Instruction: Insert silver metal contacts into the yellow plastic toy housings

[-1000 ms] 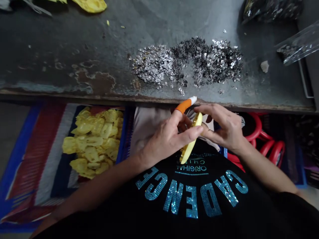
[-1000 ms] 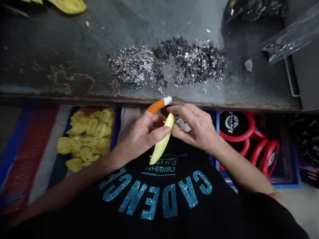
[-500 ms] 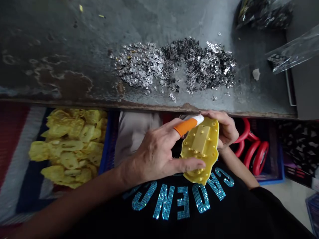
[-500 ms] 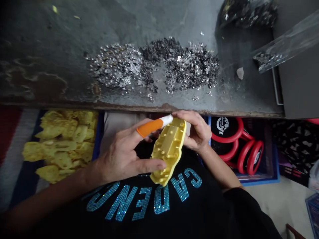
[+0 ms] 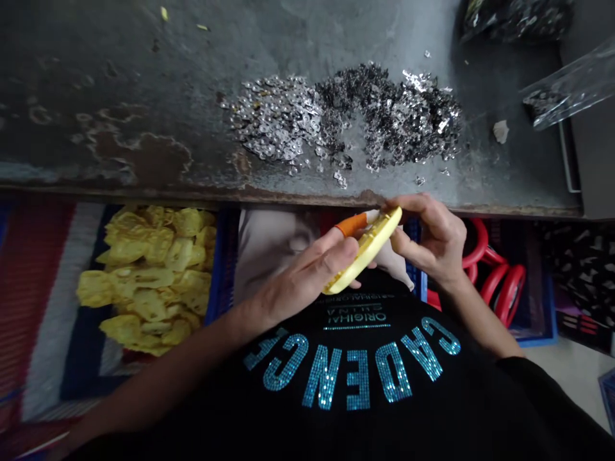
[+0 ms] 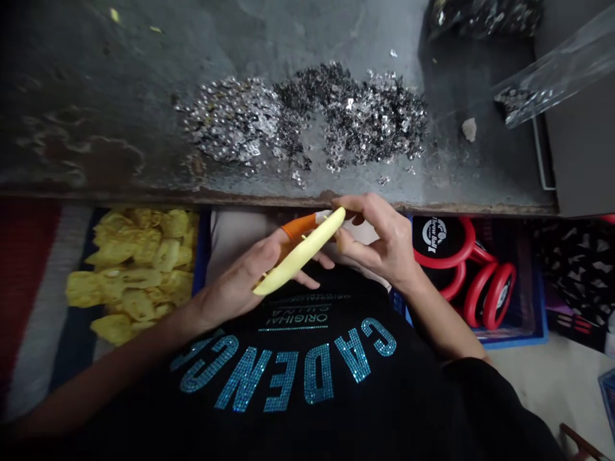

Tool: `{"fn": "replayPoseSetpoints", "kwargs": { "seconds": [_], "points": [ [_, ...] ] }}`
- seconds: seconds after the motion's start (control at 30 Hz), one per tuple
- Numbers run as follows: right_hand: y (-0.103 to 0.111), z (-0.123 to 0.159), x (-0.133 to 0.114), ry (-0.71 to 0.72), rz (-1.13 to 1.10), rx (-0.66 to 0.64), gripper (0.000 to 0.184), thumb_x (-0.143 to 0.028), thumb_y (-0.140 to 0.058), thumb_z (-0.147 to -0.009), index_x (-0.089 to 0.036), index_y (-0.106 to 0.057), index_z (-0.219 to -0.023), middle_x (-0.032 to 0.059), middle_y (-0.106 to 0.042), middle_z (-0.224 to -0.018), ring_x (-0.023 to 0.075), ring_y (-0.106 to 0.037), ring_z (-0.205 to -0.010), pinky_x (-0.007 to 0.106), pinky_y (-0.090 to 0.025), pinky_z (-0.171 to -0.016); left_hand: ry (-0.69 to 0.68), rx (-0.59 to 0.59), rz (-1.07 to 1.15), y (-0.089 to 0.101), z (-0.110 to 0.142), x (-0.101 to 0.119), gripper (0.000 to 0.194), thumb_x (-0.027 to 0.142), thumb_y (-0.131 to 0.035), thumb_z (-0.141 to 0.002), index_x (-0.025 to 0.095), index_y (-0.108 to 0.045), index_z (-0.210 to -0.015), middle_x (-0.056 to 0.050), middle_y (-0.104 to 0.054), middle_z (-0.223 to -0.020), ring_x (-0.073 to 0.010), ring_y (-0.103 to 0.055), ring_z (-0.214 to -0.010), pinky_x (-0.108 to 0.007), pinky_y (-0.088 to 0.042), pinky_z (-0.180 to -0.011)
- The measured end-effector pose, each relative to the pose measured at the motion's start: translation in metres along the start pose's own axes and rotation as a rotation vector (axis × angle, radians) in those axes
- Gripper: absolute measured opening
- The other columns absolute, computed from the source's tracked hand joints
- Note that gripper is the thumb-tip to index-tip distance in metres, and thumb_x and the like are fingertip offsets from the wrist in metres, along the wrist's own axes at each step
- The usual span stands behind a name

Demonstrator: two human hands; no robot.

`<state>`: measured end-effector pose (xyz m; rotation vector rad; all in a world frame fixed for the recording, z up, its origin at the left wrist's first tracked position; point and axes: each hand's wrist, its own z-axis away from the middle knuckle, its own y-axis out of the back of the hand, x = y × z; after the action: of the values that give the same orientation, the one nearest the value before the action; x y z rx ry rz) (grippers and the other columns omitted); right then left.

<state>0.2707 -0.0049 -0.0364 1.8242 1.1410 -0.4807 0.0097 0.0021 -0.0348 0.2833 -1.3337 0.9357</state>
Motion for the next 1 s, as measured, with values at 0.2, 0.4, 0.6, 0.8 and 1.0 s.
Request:
{"fn": "replayPoseSetpoints", "kwargs": {
  "seconds": [0.2, 0.4, 0.6, 0.8, 1.0],
  "points": [
    [0.005, -0.008, -0.014, -0.091, -0.101, -0.166, 0.029, -0.036, -0.085, -0.106, -0.026, -0.081, -0.134, 0.0012, -0.081, -0.102, 0.0188, -0.075, -0.089, 0.036, -0.065, -0.084, 0.129, -0.024, 0.38, -0.004, -0.003, 0.011, 0.069, 0.062, -0.076, -0.098, 0.023, -0.069, -0.155, -0.015, -0.08, -0.134, -0.0264, -0.081, -0.096, -0.035, -0.073, -0.071],
    [0.007, -0.002, -0.018, -0.263, -0.267, -0.224, 0.044, -0.044, -0.089, -0.103, -0.026, -0.082, -0.142, 0.0036, -0.08, -0.111, 0.0189, -0.074, -0.093, 0.035, -0.066, -0.084, 0.139, -0.055, 0.483, -0.013, 0.0, 0.017, 0.062, 0.067, -0.062, -0.099, 0.018, -0.08, -0.133, -0.012, -0.081, -0.102, -0.0259, -0.08, -0.08, -0.034, -0.07, -0.063],
    [0.008, -0.004, -0.021, -0.319, -0.352, -0.241, 0.045, -0.047, -0.089, -0.102, -0.022, -0.081, -0.139, 0.0033, -0.077, -0.113, 0.0176, -0.073, -0.096, 0.03, -0.063, -0.079, 0.082, -0.001, 0.403, -0.019, -0.001, 0.018, 0.066, 0.064, -0.065, -0.097, 0.023, -0.072, -0.148, -0.01, -0.08, -0.11, -0.0229, -0.078, -0.074, -0.03, -0.065, -0.052],
    [0.011, -0.01, -0.026, -0.225, -0.123, -0.277, 0.027, -0.038, -0.081, -0.106, -0.023, -0.079, -0.128, 0.0019, -0.077, -0.107, 0.0159, -0.07, -0.087, 0.031, -0.062, -0.078, 0.079, 0.025, 0.165, -0.016, 0.001, 0.007, 0.098, 0.065, -0.073, -0.099, 0.04, -0.032, -0.185, -0.011, -0.08, -0.136, -0.0237, -0.08, -0.082, -0.03, -0.064, -0.054],
    [0.006, -0.008, -0.021, -0.01, 0.006, -0.221, 0.024, -0.041, -0.075, -0.111, -0.028, -0.075, -0.13, 0.0011, -0.078, -0.104, 0.0193, -0.074, -0.089, 0.036, -0.066, -0.082, -0.06, 0.046, -0.082, -0.021, 0.01, 0.01, 0.089, 0.058, -0.075, -0.106, 0.045, -0.035, -0.184, -0.003, -0.083, -0.117, -0.0197, -0.079, -0.082, -0.026, -0.064, -0.061]
  ]
}}
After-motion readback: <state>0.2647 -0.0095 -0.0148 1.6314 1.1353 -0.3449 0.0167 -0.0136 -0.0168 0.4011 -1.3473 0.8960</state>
